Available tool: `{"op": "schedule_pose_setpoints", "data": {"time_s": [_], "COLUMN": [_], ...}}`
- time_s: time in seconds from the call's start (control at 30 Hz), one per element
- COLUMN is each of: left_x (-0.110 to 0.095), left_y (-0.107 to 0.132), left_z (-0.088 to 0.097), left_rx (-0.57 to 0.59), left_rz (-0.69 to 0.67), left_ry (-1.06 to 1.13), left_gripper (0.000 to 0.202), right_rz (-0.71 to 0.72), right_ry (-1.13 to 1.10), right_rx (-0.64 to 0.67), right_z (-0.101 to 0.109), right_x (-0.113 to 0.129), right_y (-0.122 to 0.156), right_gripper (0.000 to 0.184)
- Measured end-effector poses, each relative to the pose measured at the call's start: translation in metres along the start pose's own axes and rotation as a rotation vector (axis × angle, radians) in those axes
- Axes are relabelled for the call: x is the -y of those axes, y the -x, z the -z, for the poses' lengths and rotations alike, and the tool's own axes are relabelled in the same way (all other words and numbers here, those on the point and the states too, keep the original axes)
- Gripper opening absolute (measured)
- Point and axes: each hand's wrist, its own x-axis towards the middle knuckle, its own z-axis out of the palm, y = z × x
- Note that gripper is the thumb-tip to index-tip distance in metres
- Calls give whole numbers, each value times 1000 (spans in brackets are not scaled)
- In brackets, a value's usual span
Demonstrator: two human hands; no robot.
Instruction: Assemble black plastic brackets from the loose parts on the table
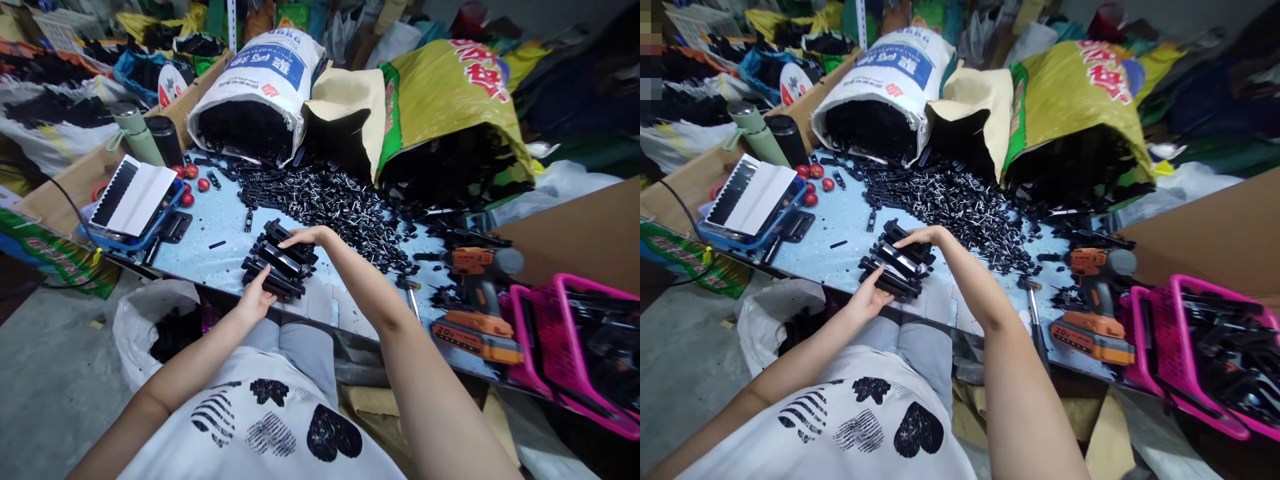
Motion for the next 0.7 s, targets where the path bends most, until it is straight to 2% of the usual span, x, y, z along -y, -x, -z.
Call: {"op": "schedule_pose_setpoints", "data": {"time_s": [0.1,0.23,0.3,0.37,0.43,0.5,0.6,0.7], "left_x": [10,23,24,21,14,5,-11,-25], "left_y": [-4,-1,5,13,23,35,48,48], "left_z": [1,5,13,30,61,103,179,254], "left_rx": [-59,-2,20,34,30,-14,-138,-322], "left_rz": [-129,-281,-365,-446,-486,-485,-474,-364], "left_ry": [58,129,164,193,220,238,229,172], "left_gripper": [37,40,43,46,47,45,43,39], "right_rz": [5,45,163,371,539,607,594,485], "right_ry": [-188,-403,-429,-373,-258,-162,-164,-264], "right_rx": [31,-25,-18,-32,-61,-55,30,115], "right_z": [-18,-53,-74,-96,-124,-160,-224,-285], "right_x": [-18,-41,-39,-24,1,29,60,69], "right_y": [4,17,26,31,29,16,-27,-87], "right_gripper": [56,45,51,60,65,67,69,65]}}
